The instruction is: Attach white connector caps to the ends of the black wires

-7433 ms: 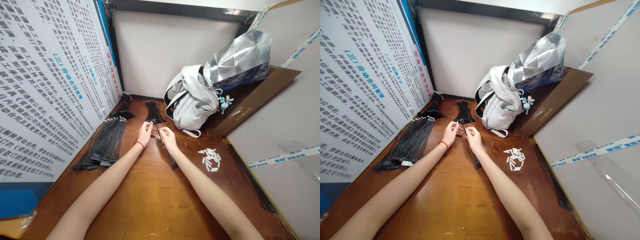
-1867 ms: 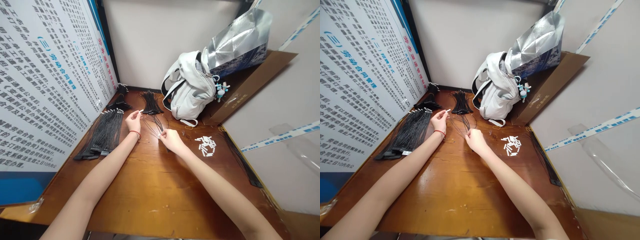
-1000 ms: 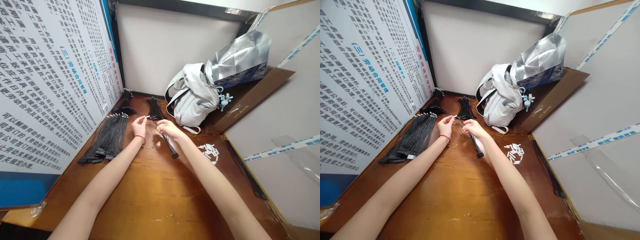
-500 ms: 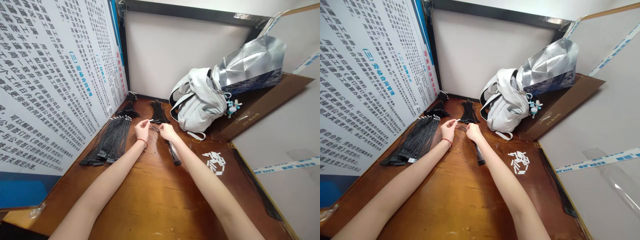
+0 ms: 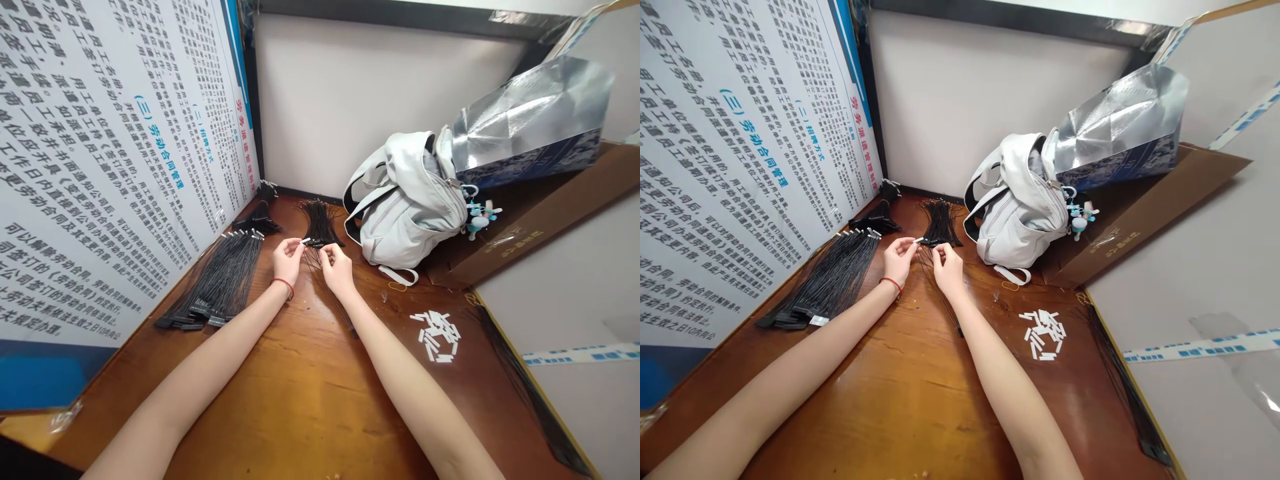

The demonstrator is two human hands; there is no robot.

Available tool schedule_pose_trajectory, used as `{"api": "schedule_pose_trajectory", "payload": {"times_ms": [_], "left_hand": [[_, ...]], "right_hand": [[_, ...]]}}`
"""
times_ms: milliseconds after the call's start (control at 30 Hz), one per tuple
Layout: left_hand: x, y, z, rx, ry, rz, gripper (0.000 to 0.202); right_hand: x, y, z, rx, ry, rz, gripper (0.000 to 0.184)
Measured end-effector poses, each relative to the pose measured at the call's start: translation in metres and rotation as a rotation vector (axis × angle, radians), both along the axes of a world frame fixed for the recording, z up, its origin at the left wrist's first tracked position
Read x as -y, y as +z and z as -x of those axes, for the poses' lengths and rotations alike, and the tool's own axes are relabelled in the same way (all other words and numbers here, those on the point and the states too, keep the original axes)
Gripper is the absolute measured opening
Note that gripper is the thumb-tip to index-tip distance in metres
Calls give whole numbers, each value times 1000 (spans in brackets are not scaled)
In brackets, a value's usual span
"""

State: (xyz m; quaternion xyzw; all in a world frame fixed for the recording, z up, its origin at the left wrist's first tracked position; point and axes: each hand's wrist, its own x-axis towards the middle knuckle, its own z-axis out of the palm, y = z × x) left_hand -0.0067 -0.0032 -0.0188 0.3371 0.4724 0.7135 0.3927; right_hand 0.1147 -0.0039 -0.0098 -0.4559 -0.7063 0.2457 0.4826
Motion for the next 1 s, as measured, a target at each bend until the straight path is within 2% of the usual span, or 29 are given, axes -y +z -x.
{"api": "schedule_pose_trajectory", "payload": {"times_ms": [167,433,667,800,1000], "left_hand": [[-2,-2,0,23,-42,-9,14],[0,1,0,-33,-29,-33,11],[-1,1,0,-26,2,-14,11],[-2,1,0,-27,0,-4,10],[-2,-2,1,-67,13,4,12]], "right_hand": [[0,-2,0,3,55,-22,14],[-1,-4,0,142,23,-130,9],[4,0,0,291,-24,-188,12],[5,1,2,263,-20,-234,14],[8,7,2,135,-39,-182,13]]}}
